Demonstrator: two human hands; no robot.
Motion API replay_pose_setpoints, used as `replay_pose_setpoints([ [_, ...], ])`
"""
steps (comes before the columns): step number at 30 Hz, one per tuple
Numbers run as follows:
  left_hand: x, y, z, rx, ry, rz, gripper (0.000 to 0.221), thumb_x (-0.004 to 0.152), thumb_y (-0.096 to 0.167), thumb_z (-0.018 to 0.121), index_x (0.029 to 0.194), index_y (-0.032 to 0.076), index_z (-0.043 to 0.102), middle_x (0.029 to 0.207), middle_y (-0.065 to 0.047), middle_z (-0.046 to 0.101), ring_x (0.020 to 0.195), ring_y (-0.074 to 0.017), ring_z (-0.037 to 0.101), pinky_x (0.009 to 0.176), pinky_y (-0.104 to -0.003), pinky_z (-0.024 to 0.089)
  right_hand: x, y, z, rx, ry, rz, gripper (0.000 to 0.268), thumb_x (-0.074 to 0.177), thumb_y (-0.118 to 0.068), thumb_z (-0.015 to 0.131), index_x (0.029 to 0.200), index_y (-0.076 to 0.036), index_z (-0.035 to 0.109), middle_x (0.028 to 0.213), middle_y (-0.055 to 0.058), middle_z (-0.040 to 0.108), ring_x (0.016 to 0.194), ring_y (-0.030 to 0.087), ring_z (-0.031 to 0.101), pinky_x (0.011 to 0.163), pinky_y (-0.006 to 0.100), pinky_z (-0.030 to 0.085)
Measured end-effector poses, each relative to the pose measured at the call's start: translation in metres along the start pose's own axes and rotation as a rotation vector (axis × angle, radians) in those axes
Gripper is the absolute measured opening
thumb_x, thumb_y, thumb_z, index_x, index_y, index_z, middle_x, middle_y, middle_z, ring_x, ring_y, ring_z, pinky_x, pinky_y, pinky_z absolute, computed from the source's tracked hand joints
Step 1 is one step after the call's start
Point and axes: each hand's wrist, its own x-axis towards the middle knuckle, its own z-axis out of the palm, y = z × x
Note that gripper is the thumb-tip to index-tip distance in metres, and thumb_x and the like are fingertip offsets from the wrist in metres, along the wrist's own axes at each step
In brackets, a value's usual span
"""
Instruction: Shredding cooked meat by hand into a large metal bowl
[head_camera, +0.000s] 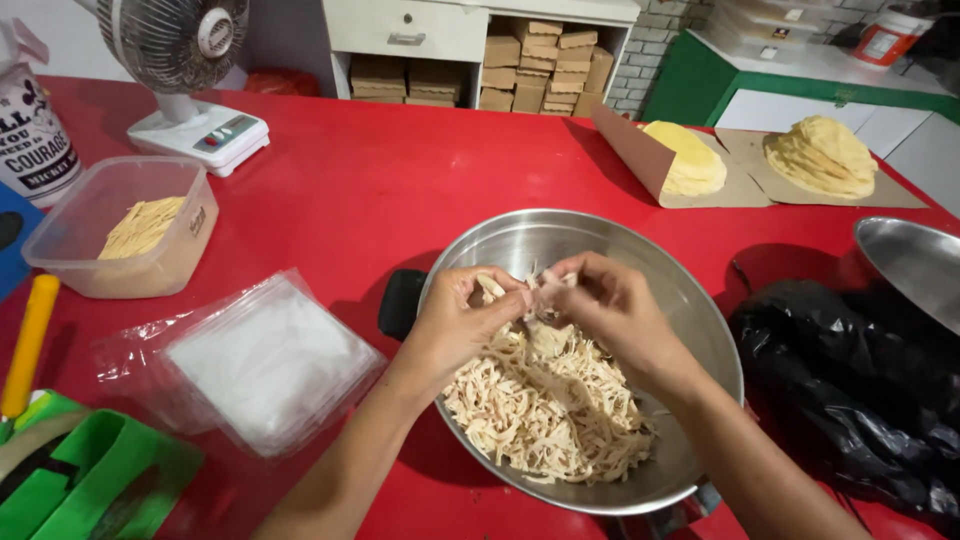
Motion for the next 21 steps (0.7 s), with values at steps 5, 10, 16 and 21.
replay_pose_setpoints([
  [5, 0.001, 0.001, 0.000, 0.194, -0.052, 0.104, 0.008, 0.078, 0.006, 0.081, 0.078, 0.006, 0.073, 0.066, -0.001, 0.066, 0.063, -0.0041, 0.053, 0.054, -0.018, 0.045, -0.002, 0.005, -0.002, -0.326, -0.051, -0.136, 0.020, 0.084, -0.016, 0.081, 0.097, -0.001, 0.077, 0.067, 0.011, 0.068, 0.062, 0.017, 0.063, 0.058, 0.028, 0.054],
  [10, -0.003, 0.010, 0.003, 0.305, -0.146, 0.163, 0.010, 0.076, 0.009, 0.080, 0.075, 0.010, 0.070, 0.060, 0.002, 0.062, 0.059, -0.0039, 0.049, 0.048, -0.019, 0.040, 0.013, 0.051, -0.025, -0.809, 0.071, -0.207, 0.023, 0.088, -0.023, 0.072, 0.107, -0.009, 0.073, 0.078, 0.012, 0.068, 0.071, 0.029, 0.071, 0.067, 0.042, 0.056],
  [16, 0.003, -0.004, -0.002, 0.446, -0.025, 0.008, 0.021, 0.072, 0.022, 0.086, 0.073, 0.010, 0.069, 0.055, -0.001, 0.062, 0.052, -0.0092, 0.050, 0.047, -0.023, 0.038, 0.005, 0.019, -0.006, -1.137, -0.230, 0.110, 0.028, 0.091, -0.033, 0.063, 0.114, -0.018, 0.065, 0.096, 0.020, 0.076, 0.100, 0.043, 0.072, 0.090, 0.056, 0.055],
  [21, 0.008, -0.006, -0.009, 0.910, -0.154, -0.087, 0.031, 0.081, 0.045, 0.073, 0.079, 0.015, 0.068, 0.064, -0.009, 0.066, 0.065, -0.0320, 0.067, 0.059, -0.041, 0.047, -0.012, -0.013, 0.023, -1.031, -0.965, 0.223, 0.076, 0.078, -0.041, 0.087, 0.135, -0.007, 0.050, 0.137, 0.027, 0.057, 0.125, 0.052, 0.057, 0.104, 0.060, 0.052],
])
